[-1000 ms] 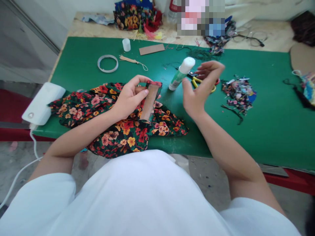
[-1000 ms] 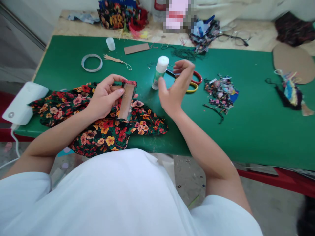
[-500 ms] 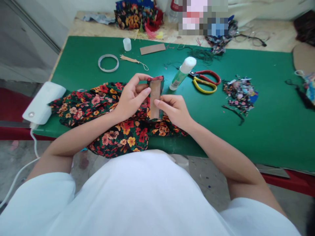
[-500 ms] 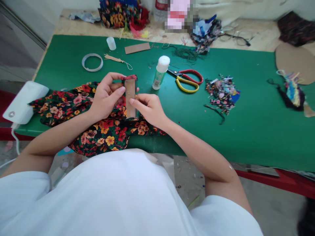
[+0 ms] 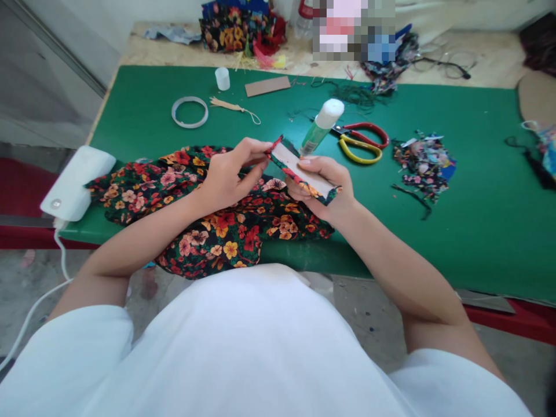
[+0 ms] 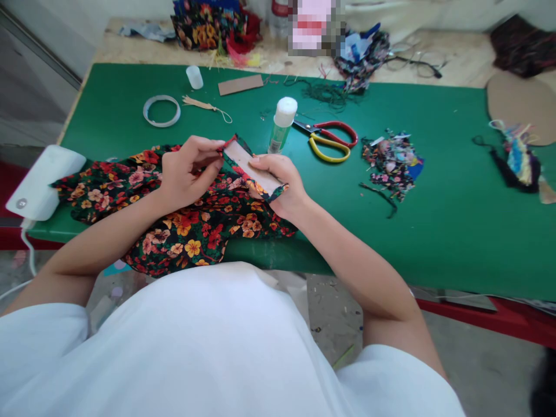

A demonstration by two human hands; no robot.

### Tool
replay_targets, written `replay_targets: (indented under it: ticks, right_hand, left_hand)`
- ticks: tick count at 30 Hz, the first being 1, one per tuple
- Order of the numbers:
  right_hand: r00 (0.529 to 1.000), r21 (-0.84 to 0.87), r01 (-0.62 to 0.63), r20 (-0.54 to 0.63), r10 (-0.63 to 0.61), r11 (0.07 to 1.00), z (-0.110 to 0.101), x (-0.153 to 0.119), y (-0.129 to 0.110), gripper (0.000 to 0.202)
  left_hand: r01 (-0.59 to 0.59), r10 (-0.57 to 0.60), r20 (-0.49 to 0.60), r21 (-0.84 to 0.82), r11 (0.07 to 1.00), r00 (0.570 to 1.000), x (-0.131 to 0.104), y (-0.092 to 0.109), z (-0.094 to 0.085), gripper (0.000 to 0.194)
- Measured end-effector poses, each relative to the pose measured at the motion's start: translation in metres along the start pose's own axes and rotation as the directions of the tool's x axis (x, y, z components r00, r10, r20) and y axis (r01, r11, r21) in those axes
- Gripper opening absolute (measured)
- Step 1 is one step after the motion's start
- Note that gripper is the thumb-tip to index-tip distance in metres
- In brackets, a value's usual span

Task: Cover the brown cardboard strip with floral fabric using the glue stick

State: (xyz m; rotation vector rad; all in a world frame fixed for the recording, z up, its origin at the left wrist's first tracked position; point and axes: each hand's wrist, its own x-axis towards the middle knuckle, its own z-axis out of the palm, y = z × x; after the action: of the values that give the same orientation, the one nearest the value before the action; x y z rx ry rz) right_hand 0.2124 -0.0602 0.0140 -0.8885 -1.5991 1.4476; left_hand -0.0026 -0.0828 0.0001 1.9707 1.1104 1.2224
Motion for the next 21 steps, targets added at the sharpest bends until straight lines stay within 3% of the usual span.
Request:
replay_targets:
  ticks: [4, 7, 12, 17, 21]
  right_hand:
    - [0.961, 0.297, -0.258, 0.174, 0.214, 0.919, -0.003, 0.0, -0.003, 0.046]
    - [0.951, 0.361, -0.301, 0.179, 0.251, 0.883, -0.002, -0.003, -0.008, 0.04]
    - [0.936, 0.408, -0.344, 0.215, 0.278, 0.846, 0.0, -0.006, -0.014, 0.031]
    - [0.919, 0.436, -0.385, 0.258, 0.297, 0.813, -0.003, -0.005, -0.011, 0.028]
    - [0.9, 0.42, -0.404, 0.342, 0.271, 0.812, -0.005, -0.003, -0.007, 0.033]
  left_hand:
    - [-0.053, 0.05, 0.033, 0.098, 0.994, 0.998, 0.0, -0.003, -0.003, 0.043]
    - [-0.118, 0.104, 0.068, 0.257, 0.959, 0.992, 0.0, -0.006, -0.007, 0.048]
    - [-0.281, 0.257, 0.118, 0.51, 0.813, 0.959, 0.0, -0.009, -0.013, 0.048]
    - [-0.439, 0.408, 0.18, 0.524, 0.73, 0.895, 0.004, -0.007, -0.017, 0.043]
    - [-0.422, 0.379, 0.192, 0.515, 0.746, 0.905, 0.008, 0.003, -0.019, 0.041]
